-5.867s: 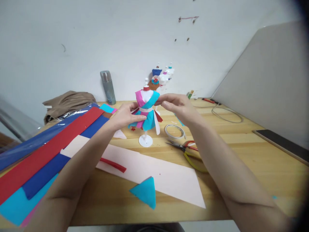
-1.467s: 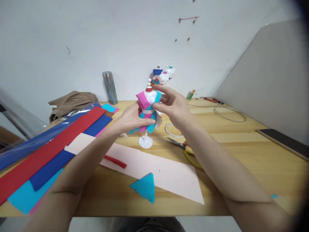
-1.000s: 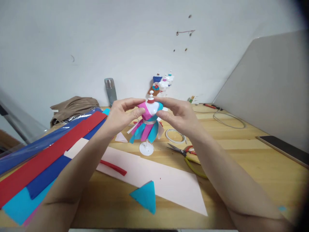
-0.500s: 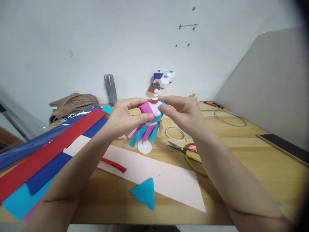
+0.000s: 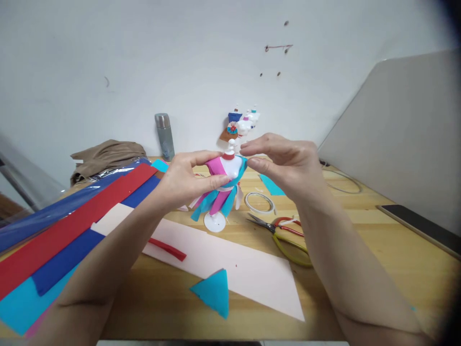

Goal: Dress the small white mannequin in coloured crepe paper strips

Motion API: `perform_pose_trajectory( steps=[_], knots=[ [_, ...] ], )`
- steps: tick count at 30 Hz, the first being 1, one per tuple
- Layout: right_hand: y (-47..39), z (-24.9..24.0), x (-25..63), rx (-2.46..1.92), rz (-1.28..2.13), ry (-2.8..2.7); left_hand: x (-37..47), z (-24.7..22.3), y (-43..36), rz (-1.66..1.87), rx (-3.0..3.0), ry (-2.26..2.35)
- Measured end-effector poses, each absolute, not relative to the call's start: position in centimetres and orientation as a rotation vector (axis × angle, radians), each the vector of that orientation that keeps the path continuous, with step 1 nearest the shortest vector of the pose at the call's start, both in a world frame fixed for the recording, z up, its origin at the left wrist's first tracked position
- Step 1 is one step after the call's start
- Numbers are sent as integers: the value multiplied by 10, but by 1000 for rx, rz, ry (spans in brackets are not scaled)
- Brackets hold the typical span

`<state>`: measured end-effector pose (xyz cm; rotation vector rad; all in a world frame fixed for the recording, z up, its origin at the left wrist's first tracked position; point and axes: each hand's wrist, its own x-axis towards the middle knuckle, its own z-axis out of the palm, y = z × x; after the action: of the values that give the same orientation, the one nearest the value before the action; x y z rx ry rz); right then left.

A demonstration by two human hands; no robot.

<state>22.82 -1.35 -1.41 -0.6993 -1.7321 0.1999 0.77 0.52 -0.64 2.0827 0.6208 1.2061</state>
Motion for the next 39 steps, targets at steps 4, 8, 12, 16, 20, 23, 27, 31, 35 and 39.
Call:
perform_pose_trajectory(
  steps=[4, 8, 12, 16, 20, 23, 27, 31, 35, 39],
  knots=[
    [-15, -15, 226, -749, 367, -1691, 7, -6, 3, 1186, 2117, 597],
    [-14, -17, 219, -786, 451, -1605, 6, -7, 3, 1242, 2185, 600],
    [-13, -19, 210, -812, 484, -1556, 6, -10, 4, 1276, 2224, 633],
    [-16, -20, 204, -854, 424, -1512, 6, -10, 5, 1271, 2215, 634],
    [-20, -15, 209, -865, 346, -1582, 7, -8, 3, 1256, 2188, 661],
    [-23, -11, 220, -807, 253, -1700, 8, -7, 3, 1254, 2142, 706],
    [-20, -11, 228, -782, 188, -1849, 8, -6, 4, 1246, 2129, 736],
    [-13, -17, 225, -772, 251, -1849, 7, -5, 4, 1236, 2154, 714],
    [-13, -17, 220, -808, 409, -1824, 5, -4, 4, 1235, 2197, 685],
    [-16, -16, 215, -802, 486, -1797, 4, -5, 5, 1231, 2220, 688]
  ],
)
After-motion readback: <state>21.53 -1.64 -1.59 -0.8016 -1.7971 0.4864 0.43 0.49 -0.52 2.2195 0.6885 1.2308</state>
